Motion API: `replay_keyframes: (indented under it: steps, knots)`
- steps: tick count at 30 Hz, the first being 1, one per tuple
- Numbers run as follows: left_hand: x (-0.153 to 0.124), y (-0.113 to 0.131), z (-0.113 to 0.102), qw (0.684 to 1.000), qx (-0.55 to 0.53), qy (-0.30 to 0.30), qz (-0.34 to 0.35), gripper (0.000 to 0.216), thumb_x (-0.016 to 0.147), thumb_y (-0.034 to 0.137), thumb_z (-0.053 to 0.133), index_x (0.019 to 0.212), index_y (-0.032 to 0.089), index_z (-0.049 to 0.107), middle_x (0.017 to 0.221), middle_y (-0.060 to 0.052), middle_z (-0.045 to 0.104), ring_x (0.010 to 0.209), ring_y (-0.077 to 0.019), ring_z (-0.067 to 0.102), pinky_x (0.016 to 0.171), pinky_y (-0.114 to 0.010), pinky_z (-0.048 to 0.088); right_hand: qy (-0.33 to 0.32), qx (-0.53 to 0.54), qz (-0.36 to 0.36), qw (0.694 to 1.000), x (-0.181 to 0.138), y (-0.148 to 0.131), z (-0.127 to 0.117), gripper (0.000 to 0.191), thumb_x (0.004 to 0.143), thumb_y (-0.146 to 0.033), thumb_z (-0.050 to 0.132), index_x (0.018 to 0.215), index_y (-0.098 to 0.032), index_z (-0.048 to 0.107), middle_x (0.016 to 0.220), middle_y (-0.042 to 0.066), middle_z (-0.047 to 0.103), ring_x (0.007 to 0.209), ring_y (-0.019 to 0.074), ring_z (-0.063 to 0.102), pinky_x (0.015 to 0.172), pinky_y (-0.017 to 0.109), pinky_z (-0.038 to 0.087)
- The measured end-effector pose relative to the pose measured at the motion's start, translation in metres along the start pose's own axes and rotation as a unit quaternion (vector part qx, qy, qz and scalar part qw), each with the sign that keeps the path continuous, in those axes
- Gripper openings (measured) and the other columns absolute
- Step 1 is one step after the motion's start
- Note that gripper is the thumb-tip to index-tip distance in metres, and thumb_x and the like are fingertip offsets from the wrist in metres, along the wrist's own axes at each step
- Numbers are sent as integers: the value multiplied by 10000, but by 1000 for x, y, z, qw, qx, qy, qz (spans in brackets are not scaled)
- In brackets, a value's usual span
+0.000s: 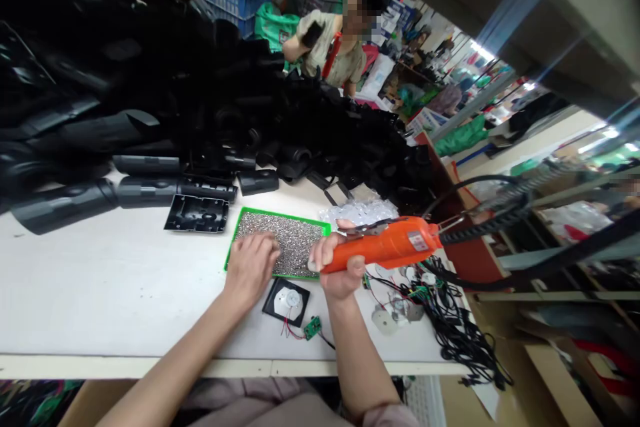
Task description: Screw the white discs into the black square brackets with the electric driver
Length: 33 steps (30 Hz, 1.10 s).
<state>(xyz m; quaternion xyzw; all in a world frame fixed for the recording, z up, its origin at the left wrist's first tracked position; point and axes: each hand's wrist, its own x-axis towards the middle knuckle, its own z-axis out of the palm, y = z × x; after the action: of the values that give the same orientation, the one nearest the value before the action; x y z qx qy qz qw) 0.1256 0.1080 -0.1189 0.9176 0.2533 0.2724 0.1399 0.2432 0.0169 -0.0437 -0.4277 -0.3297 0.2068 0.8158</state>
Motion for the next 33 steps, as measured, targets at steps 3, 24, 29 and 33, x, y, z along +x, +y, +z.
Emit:
replay_keyframes:
  steps: [3,24,29,33]
  knots:
    - [-29,10,-2,998,-37,35,20,177,951,197,423,846,191,565,962,-72,698,961,-219,606,802,-376,381,11,11,2,1000,-5,1,12,495,704,-725,556,844,-251,593,456,-100,379,309,104,345,433,308,466]
    - [-61,20,-11,991,-108,72,-43,189,906,366,552,1011,235,639,966,-51,723,946,-220,632,831,-372,427,-26,29,95,995,-23,-1,25,563,618,-752,620,876,-252,600,429,-104,368,313,108,312,443,326,461]
    - [-62,27,-13,987,-112,104,-39,149,910,281,553,825,242,668,819,-11,723,858,-193,631,779,-352,424,-60,71,76,993,-27,0,25,471,690,-677,630,888,-250,600,475,-87,402,329,108,340,429,305,450]
    - [-60,19,-18,995,-69,77,-5,140,899,312,571,961,238,673,934,-40,724,932,-225,611,805,-373,414,-82,70,62,992,-27,-4,20,452,725,-640,631,951,-249,602,487,-84,408,339,110,352,428,296,442]
